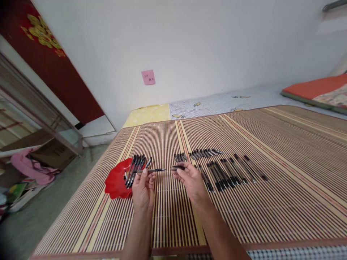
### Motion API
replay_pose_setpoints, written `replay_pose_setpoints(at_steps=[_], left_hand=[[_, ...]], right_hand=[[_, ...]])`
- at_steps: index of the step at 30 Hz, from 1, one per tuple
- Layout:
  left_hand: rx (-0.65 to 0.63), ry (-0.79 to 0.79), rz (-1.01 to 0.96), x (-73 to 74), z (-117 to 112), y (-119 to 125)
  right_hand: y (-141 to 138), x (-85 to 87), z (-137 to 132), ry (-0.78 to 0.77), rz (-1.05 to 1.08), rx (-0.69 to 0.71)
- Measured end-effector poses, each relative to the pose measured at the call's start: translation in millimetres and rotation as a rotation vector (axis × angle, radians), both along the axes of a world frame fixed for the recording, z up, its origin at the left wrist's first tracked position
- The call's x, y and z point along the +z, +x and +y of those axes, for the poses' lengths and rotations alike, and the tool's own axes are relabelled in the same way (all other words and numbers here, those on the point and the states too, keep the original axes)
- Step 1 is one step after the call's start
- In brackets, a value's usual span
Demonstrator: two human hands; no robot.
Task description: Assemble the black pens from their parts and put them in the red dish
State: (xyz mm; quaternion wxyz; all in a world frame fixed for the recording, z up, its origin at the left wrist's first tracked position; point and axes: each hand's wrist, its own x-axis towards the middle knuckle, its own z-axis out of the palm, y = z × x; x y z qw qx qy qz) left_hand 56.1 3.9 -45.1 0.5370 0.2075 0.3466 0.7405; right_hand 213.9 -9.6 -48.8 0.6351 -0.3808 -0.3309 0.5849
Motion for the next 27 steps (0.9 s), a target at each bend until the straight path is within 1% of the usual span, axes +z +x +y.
replay_pose_setpoints(at_steps=[2,8,13,19,27], left_hand=[[0.001,-0.008,0.004,-1.0,0,1],[-0.013,-0.012,0.024,-0.5,-2,3],[-0.003,-0.001,0.018,1.3,0,2],[-0.015,-0.005,0.028,1.4,-2,2],[-0.025,-0.017,0.032,2.0,-3,4]], right_hand=[[-2,2.3,-2,0.008,-0.012,-0.006],[-4,1.8,-1,0.054,-0.152,-0.035],[1,5.2,-1,0.077,-0.193,-0.079],[4,10.2,-3,0.105,-0.257,-0.033],[8,15.9,-5,0.109,-0.288,-0.031]])
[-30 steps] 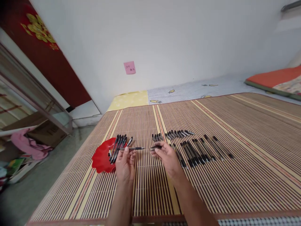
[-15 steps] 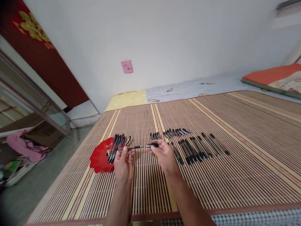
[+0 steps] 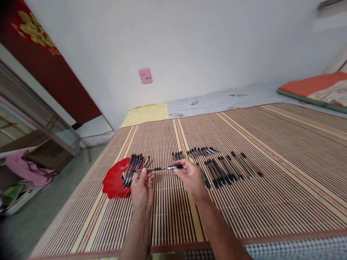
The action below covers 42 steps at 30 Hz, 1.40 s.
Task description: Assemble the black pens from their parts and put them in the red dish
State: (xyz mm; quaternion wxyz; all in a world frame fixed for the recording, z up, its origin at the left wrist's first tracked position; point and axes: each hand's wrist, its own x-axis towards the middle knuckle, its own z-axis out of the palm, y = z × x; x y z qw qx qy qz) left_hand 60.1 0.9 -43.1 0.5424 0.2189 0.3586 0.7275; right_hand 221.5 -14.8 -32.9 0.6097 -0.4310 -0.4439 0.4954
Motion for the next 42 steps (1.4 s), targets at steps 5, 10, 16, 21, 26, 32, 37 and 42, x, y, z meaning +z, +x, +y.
replay_pose_setpoints(at_steps=[5,10,16,21,26,32,37,42], left_hand=[[-0.022,0.021,0.01,-1.6,0,1],[-0.039,0.018,-0.001,-0.2,-1,2],[-0.04,0.008,-0.017,2.8,-3,4],[-0.041,0.022,-0.008,1.6,-2,3],[-0.028,0.022,0.01,3.0,-2,4],[-0.018,0.033,0.037,8.2,-5,7],[-0.038,0.042,0.04,10.4,-5,8],[-0.113,0.057,0.061,8.1,-7,11]], right_hand=[[-1,-0.2,2,0.016,0.016,0.012],[0,-0.4,0,-0.03,0.045,0.0],[3,-1.2,0,-0.029,0.021,0.015],[5,-0.6,0,-0.017,0.04,0.012],[5,1.0,0,-0.022,0.018,0.007],[7,-2.2,2,-0.033,-0.048,-0.031],[8,-4.5,2,-0.009,-0.075,0.007],[2,-7.2,2,0.009,-0.127,0.04]])
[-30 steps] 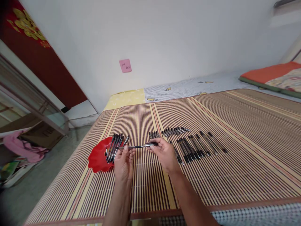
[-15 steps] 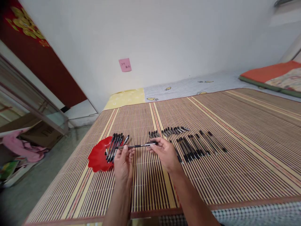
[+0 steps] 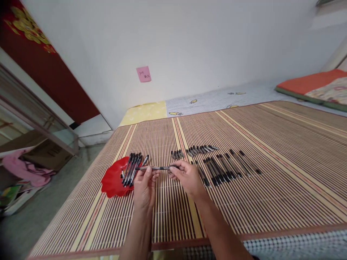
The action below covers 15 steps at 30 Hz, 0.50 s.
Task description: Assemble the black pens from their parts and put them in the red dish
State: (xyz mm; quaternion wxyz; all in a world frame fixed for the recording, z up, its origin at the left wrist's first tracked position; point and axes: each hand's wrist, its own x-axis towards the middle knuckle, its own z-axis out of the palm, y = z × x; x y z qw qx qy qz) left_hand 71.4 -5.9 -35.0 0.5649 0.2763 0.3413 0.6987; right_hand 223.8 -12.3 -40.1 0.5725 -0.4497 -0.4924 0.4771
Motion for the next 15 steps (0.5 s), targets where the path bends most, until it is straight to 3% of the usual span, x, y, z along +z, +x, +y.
replay_pose_setpoints(at_steps=[12,15], left_hand=[[-0.083,0.017,0.094,-2.0,-1.4,2.1],[-0.011,0.035,0.155,-3.6,1.0,-3.6]], right_hand=[[-7.4,6.6,-5.2,0.016,-0.051,-0.017],[0.2,4.0,-1.7,0.021,-0.032,-0.032]])
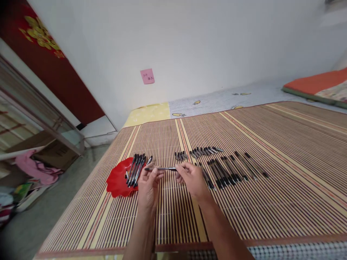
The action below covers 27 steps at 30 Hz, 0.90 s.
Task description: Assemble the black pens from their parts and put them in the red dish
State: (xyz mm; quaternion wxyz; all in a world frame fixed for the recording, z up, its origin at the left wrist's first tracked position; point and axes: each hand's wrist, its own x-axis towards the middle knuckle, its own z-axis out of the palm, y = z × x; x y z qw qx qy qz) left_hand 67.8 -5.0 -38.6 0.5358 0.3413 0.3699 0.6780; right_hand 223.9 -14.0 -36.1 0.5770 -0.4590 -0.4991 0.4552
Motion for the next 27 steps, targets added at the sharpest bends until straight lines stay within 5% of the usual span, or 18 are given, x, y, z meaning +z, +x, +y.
replay_pose_setpoints(at_steps=[4,8,11,14,17,22,27], left_hand=[[0.117,0.034,0.357,-0.6,0,-9],[-0.122,0.108,0.771,4.0,-7,-4],[-0.299,0.181,0.824,6.8,-13,7],[-0.328,0.2,0.779,10.4,-15,12],[-0.223,0.163,0.73,18.1,-10,-6],[0.198,0.078,0.862,22.2,7,-73],[0.14,-0.062,1.078,3.9,18,-107]], right_hand=[[17,-1.0,2,-0.038,-0.072,-0.02],[28,0.0,1,-0.068,-0.148,-0.116],[30,-0.3,1,-0.047,-0.201,-0.213],[27,-0.2,1,-0.031,-0.22,-0.232],[24,1.1,0,0.004,-0.176,-0.196],[25,1.4,-1,0.01,-0.16,-0.143],[27,-0.6,-1,-0.016,-0.199,-0.093]])
